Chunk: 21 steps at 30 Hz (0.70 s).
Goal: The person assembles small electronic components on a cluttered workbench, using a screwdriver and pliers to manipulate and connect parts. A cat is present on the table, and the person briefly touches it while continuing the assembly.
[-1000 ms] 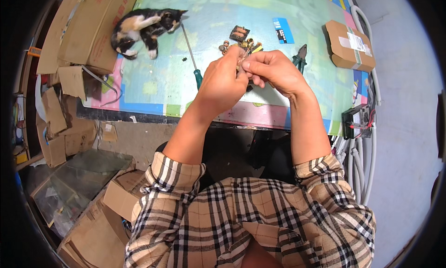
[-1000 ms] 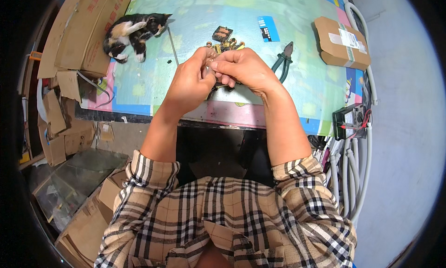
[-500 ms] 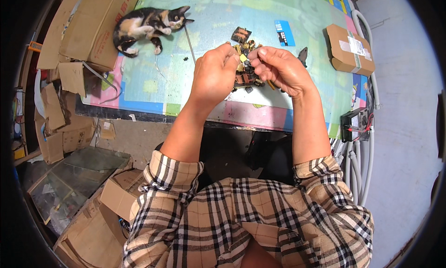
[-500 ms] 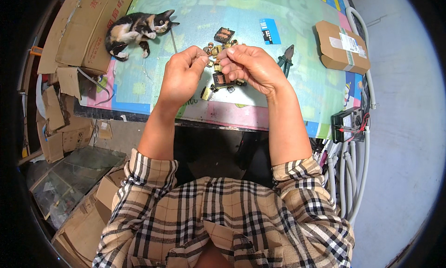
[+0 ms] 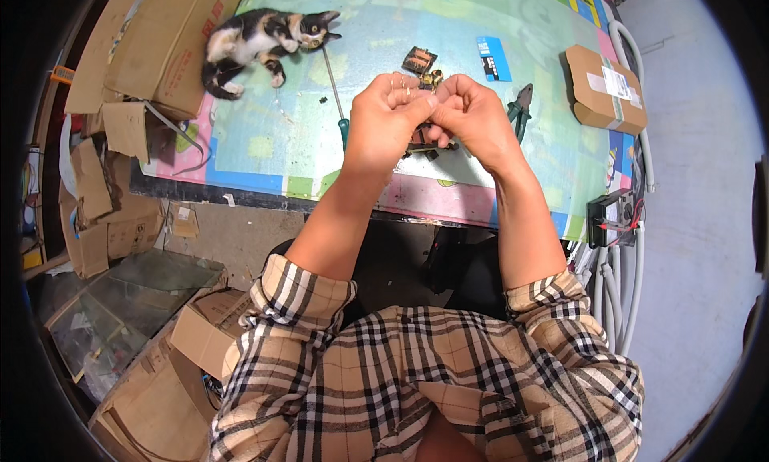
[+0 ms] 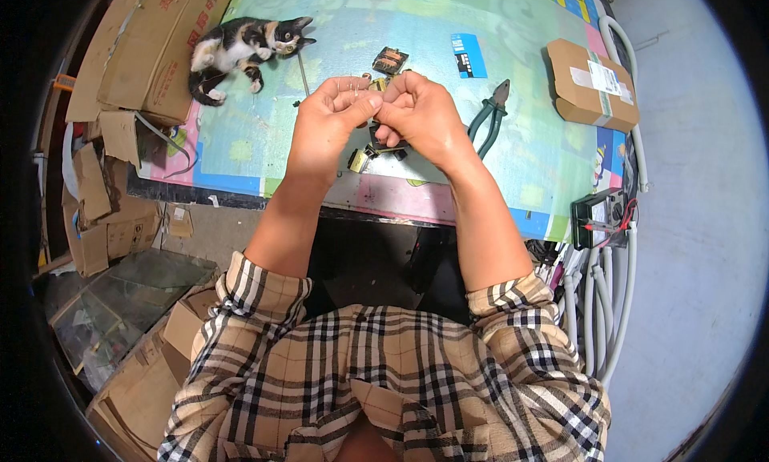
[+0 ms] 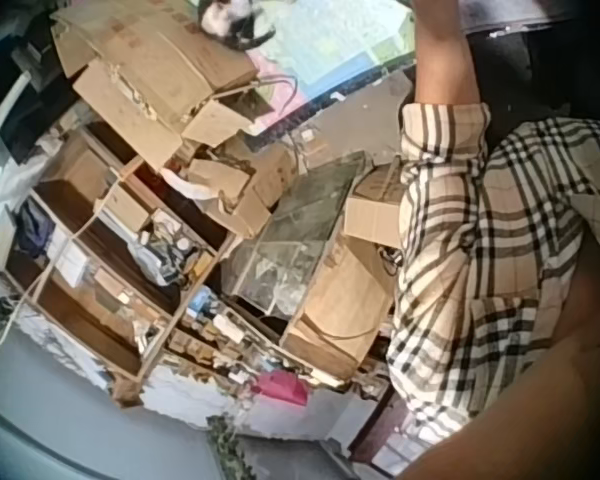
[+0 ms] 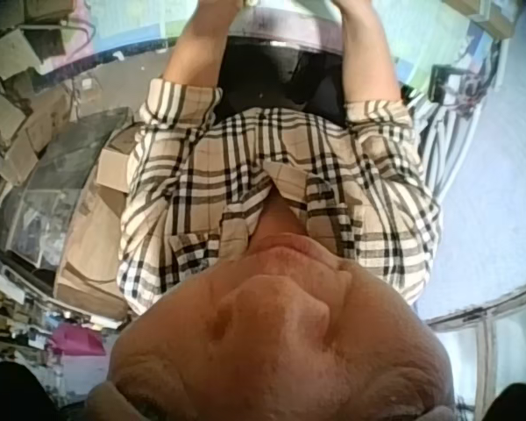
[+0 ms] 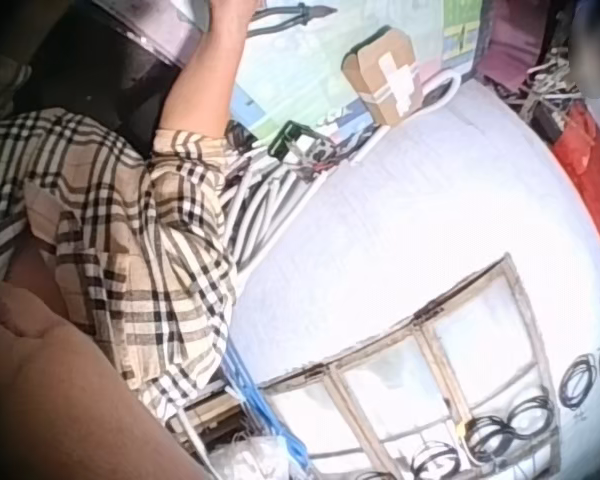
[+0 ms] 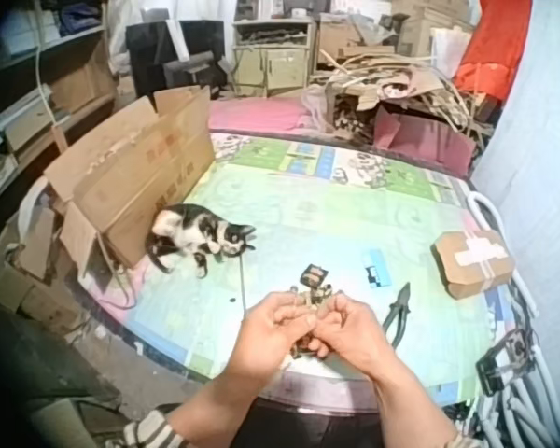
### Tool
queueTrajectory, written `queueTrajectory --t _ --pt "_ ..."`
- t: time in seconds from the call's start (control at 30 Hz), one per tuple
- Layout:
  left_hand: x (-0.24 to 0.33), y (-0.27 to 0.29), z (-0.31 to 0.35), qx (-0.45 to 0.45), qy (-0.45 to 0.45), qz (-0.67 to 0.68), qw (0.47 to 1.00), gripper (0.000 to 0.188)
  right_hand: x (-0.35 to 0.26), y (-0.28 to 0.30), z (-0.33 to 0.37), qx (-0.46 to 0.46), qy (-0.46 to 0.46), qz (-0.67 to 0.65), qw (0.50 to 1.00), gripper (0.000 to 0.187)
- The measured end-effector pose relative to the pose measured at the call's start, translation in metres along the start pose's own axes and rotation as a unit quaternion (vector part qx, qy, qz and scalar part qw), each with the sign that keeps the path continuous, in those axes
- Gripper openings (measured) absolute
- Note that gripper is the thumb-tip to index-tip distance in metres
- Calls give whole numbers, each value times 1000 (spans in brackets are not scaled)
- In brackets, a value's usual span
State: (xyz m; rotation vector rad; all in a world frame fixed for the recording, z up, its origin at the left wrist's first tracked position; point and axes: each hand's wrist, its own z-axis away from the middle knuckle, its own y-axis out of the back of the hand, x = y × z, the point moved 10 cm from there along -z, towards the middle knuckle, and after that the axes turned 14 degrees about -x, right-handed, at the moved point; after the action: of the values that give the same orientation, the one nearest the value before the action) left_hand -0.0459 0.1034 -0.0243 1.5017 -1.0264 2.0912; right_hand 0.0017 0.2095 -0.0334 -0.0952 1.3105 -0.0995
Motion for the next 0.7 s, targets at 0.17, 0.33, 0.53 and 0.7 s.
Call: queueTrajectory --t 0.17,0.33,0.53,0.7 --pt "-9 15 0 31 26 24 999 28 -5 -15 -1 6 17 82 996 19" --pt "-17 28 -6 33 -3 145 989 23 -5 -16 -3 -18 33 -5 999 13" --pt "-12 31 -8 17 -24 211 977 19 5 -14 -5 -42 16 -122 992 22" --pt "-8 30 -8 1 -58 191 980 13 12 -10 -3 -26 -19 -89 995 22"
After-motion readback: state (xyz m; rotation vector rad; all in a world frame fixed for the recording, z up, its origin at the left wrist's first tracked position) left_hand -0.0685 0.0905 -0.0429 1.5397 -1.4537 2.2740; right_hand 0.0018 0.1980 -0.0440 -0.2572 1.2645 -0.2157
